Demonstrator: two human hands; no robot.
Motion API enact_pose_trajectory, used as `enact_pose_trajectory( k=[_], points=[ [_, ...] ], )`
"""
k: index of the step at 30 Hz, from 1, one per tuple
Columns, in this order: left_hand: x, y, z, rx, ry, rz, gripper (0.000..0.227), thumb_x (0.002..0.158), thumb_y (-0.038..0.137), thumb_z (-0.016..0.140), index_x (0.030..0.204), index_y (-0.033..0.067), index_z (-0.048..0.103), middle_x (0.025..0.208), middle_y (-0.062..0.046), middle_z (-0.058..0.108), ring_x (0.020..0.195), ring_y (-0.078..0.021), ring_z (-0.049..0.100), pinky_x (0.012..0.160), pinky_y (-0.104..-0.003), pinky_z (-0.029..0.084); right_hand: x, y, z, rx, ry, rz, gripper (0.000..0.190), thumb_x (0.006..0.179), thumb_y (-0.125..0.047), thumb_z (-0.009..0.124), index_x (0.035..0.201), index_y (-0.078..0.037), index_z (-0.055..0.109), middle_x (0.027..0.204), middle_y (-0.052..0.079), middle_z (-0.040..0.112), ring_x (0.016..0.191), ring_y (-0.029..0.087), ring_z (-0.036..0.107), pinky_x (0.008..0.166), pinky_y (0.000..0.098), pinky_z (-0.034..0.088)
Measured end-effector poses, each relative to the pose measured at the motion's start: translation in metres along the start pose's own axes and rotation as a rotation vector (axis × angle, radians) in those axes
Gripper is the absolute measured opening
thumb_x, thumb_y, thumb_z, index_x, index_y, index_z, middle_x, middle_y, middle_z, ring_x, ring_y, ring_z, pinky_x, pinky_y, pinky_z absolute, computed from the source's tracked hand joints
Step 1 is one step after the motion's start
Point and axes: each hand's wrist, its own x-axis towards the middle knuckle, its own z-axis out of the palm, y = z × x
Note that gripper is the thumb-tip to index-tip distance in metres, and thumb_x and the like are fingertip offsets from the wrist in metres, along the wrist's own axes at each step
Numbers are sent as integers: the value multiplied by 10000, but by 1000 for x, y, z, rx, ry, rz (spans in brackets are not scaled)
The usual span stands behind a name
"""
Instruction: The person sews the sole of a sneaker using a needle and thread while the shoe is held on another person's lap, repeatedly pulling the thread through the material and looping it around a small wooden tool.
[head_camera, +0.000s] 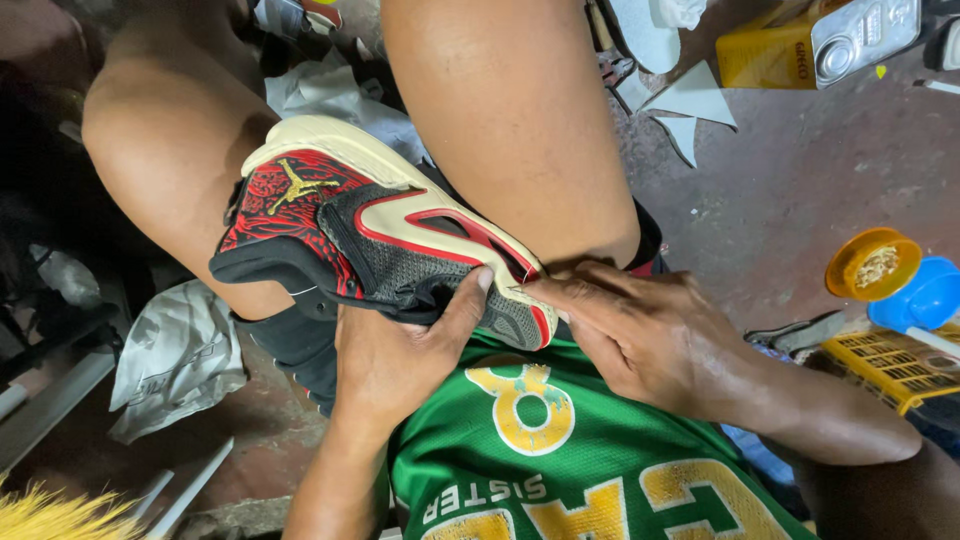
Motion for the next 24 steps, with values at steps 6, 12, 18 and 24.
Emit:
enact_pose_trajectory(
  k=[6, 12, 18, 24],
  points=[
    [3, 4, -2, -41, 23, 36, 279, 854, 124, 780, 1102, 40, 687, 1030, -104, 740, 953, -267, 731, 899, -380, 551, 7, -9, -11, -333, -167, 12, 601, 842, -190, 663, 1430, -83, 604, 1191, 204, 707, 601, 280, 694, 477, 449, 517],
    [6, 2, -5, -54, -21, 2, 225, 862, 140, 786, 1057, 62, 706, 998, -96, 759, 935, -275, 749, 880, -375, 562, 24, -29, -24, -488, -328, -64, 517, 820, -160, 645, 1307, 12, 616, 1088, 166, 712, 567, 247, 708, 467, 407, 550],
    [2, -3, -5, -14, 2, -19, 253, 827, 162, 803, 1045, 73, 710, 989, -111, 763, 945, -323, 745, 860, -400, 557, 48, -54, -10, -749, -306, -179, 458, 688, -232, 643, 1080, -1, 701, 869, 133, 719, 501, 186, 693, 393, 327, 536],
    [3, -9, -7, -19, -19, -28, 207, 826, 166, 803, 1004, 87, 735, 957, -108, 772, 919, -325, 749, 835, -408, 563, 61, -58, -1, -836, -310, -260, 301, 709, -190, 640, 932, 5, 697, 692, 42, 631, 423, 139, 621, 334, 297, 481]
  ],
)
